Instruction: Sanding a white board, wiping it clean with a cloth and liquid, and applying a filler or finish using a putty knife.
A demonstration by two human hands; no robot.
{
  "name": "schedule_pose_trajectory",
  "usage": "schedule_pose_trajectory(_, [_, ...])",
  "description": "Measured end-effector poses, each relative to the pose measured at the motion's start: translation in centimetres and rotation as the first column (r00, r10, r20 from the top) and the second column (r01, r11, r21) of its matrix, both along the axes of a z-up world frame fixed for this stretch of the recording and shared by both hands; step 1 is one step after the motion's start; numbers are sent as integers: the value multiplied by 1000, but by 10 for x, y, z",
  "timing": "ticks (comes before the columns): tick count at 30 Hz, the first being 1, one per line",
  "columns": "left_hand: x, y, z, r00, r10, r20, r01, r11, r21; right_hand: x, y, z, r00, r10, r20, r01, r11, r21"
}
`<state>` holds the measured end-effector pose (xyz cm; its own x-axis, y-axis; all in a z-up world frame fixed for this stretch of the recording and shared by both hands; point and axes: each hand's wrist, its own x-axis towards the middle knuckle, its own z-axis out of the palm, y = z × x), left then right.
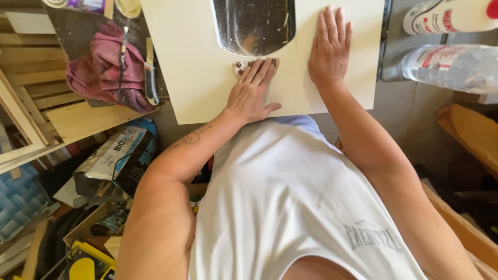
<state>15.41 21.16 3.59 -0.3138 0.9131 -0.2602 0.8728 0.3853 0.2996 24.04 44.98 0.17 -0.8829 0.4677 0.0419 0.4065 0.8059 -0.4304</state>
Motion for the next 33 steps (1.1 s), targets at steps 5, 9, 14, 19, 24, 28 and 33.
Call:
schedule_pose_trajectory(5, [-7,74,-10,996,-48,-75,47,999,-14,-5,2,-2,1000,2,1,-2,1000,23])
schedule_pose_trajectory(9, [7,34,8,998,-61,-21,62,997,54,-3,2,-9,1000,2,-29,-1,999,37])
schedule_pose_trajectory(14, [1,72,-18,995,-2,-103,4,1000,18,-1,0,-15,998,21,-57,-17,998,64])
schedule_pose_trajectory(19, [11,53,-5,996,-25,-81,26,1000,15,-3,-4,-10,999,9,-48,-5,996,89])
schedule_pose_trajectory(24, [0,85,-17,985,16,-172,-17,1000,-5,-6,5,-23,992,6,-128,13,989,150])
schedule_pose_trajectory(28, [11,74,-15,987,58,-148,-65,997,-44,-4,3,-24,993,16,-115,6,982,189])
schedule_pose_trajectory(33, [19,68,-14,973,34,-229,-22,998,52,-8,6,-30,982,1,-187,33,983,178])
